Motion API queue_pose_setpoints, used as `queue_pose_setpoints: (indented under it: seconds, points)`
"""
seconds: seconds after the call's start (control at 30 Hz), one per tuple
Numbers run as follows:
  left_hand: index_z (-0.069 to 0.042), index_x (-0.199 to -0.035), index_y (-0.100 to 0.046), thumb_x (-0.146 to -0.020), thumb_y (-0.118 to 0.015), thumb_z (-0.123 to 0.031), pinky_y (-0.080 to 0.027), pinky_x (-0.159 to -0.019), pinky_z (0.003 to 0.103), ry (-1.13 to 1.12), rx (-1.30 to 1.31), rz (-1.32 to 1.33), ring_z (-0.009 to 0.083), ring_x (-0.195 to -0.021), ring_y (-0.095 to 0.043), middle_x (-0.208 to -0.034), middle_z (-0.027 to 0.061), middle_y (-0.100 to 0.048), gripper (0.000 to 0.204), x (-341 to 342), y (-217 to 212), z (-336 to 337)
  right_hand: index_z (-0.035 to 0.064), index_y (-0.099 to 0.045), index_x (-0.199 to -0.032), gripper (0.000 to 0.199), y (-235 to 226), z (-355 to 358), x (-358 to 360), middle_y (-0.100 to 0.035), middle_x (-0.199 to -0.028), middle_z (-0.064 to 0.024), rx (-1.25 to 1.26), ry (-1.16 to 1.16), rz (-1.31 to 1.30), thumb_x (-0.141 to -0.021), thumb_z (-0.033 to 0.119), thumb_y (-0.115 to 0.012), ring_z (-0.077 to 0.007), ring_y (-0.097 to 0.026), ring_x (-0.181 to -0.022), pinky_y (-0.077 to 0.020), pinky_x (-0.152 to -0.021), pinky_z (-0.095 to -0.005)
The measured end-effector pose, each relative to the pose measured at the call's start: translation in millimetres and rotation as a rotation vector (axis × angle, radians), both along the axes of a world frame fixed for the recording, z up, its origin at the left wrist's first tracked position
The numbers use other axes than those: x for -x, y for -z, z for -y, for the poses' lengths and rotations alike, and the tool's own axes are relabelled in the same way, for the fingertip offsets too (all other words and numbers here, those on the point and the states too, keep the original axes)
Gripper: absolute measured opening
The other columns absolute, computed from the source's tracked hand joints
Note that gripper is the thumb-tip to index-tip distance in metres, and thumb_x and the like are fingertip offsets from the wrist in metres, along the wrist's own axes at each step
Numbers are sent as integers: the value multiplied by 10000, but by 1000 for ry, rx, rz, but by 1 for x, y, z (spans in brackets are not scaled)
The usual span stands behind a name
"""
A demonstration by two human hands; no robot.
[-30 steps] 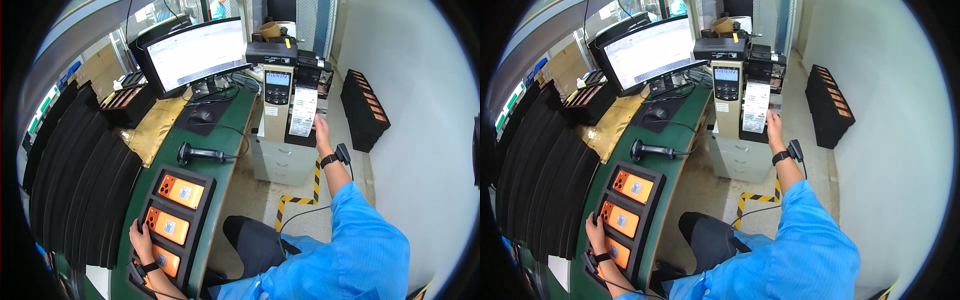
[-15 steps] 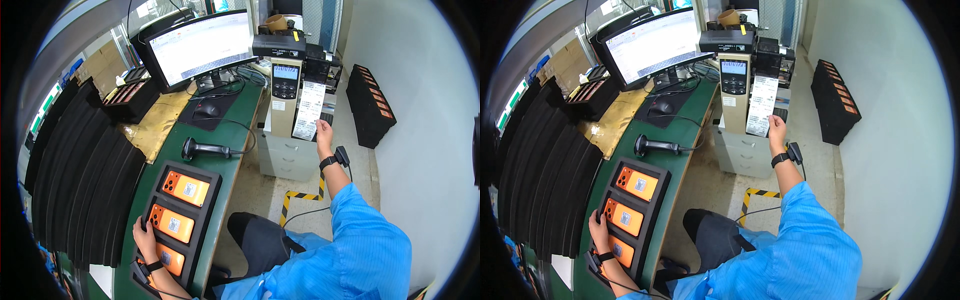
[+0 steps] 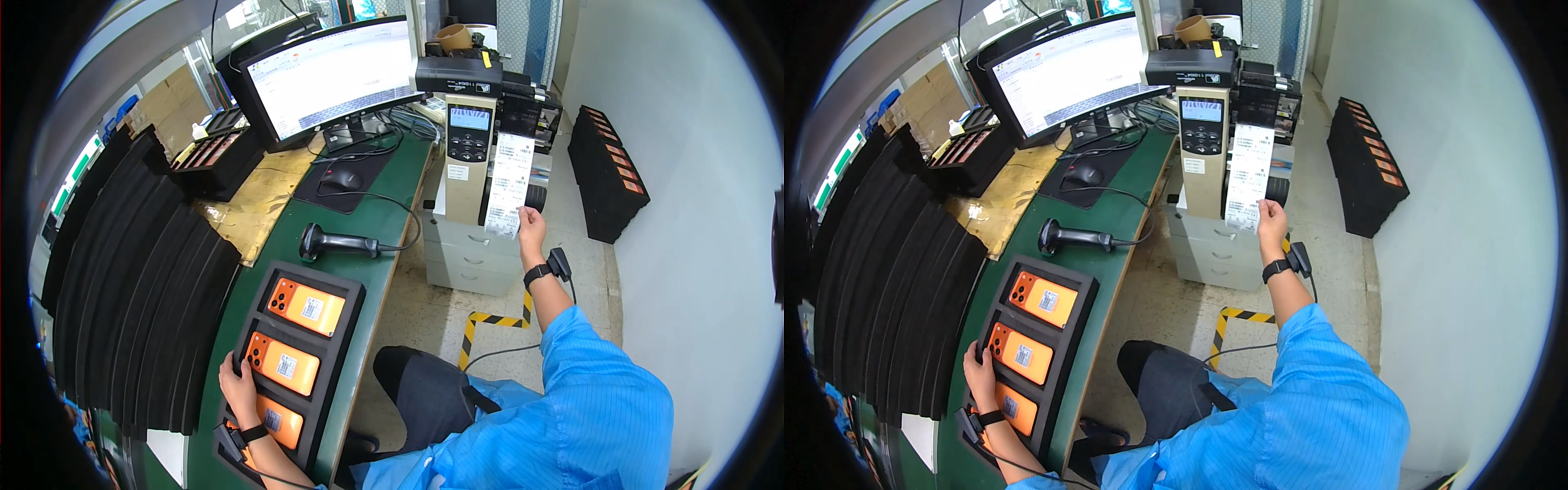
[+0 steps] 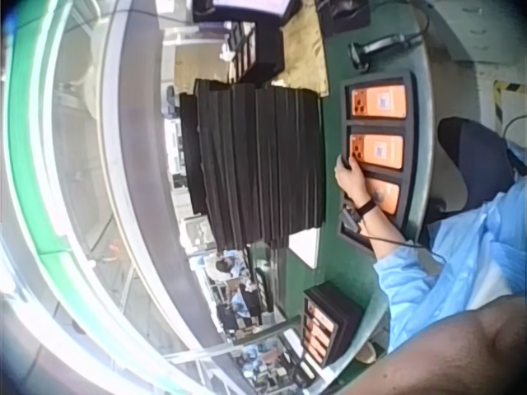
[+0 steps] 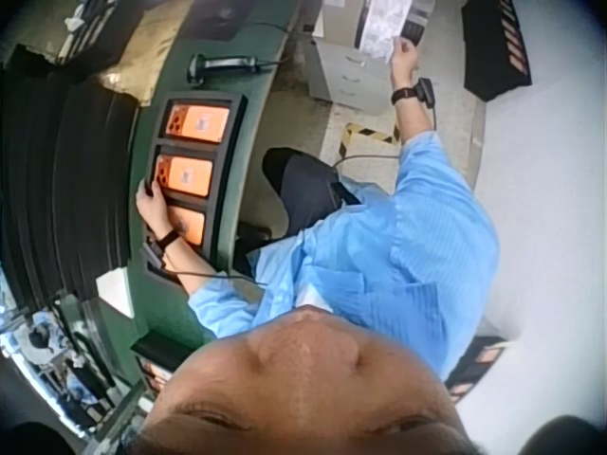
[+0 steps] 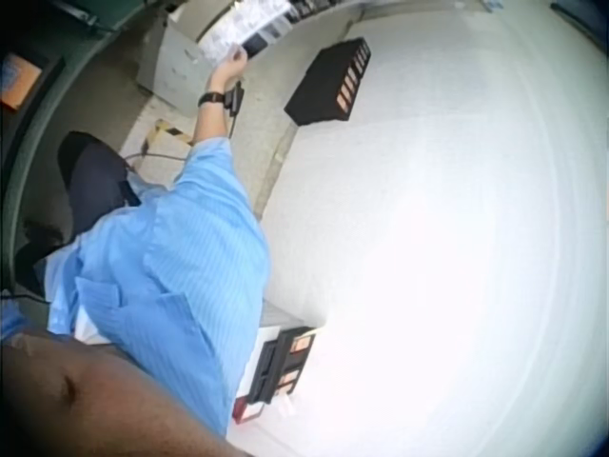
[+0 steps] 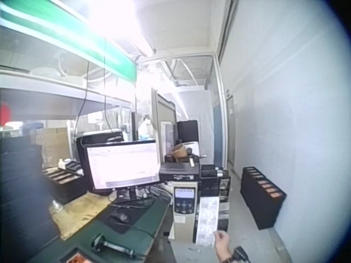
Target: Scanning smartphone barcodes and applying labels at a manufacturing station.
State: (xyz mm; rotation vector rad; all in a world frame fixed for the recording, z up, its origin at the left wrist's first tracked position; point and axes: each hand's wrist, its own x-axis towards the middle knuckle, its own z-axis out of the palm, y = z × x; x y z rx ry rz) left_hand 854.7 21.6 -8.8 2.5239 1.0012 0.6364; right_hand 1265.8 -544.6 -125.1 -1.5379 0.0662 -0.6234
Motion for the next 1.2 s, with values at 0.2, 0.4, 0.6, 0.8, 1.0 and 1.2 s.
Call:
queue_pose_setpoints:
  seconds: [0.2, 0.4, 0.6, 0.8, 1.0, 1.2]
  points:
    - [3, -1239, -588, -904, -609, -189, -420, -998, 431, 12, 0, 13, 366, -1130, -556, -1172, 192, -617, 387, 0, 2, -2, -21, -652, -952, 204, 15, 0, 1, -679, -818, -44, 54, 52, 35, -964, 178, -609, -98, -606, -731, -471, -681, -239]
    - [4, -1236, -589, -900, -613, -187, -424, -996, 429, 9, -4, 13, 368, -1131, -556, -1170, 196, -617, 388, 0, 2, -3, -12, -652, -941, 198, 21, 0, 2, -674, -809, -41, 38, 36, 63, -966, 181, -613, -91, -595, -719, -469, -676, -239]
    - [2, -1246, -579, -897, -612, -183, -418, -1005, 433, 26, -30, 23, 375, -1141, -549, -1191, 200, -607, 397, 0, 6, -4, -10, -651, -992, 190, 39, -23, -22, -684, -901, -41, -118, -30, 46, -988, 169, -588, -90, -599, -813, -470, -746, -241]
    - [-16, -1306, -534, -860, -630, -89, -409, -1021, 435, 36, -200, 81, 385, -1178, -512, -1244, 204, -568, 462, -15, -29, 26, 38, -659, -1010, 175, 54, -94, -4, -667, -898, -15, -384, -252, -219, -975, 204, -614, -80, -577, -807, -464, -737, -258]
    - [-39, -1159, -615, -704, -640, 24, -429, -974, 446, 584, -179, 344, 357, -1101, -551, -1123, 151, -604, 459, 0, -97, 176, -3, -633, -941, 128, -46, -141, 171, -650, -881, -46, 102, -665, 23, -946, 124, -615, -127, -581, -797, -460, -719, -273]
    - [-73, -1207, -598, -737, -744, -200, -400, -1053, 459, 790, -53, 76, 311, -1136, -556, -1109, 133, -617, 508, 16, -111, 263, 34, -658, -861, 129, -192, -156, 272, -647, -810, -120, 829, -1423, 602, -787, 115, -727, -288, -626, -747, -494, -668, -385]
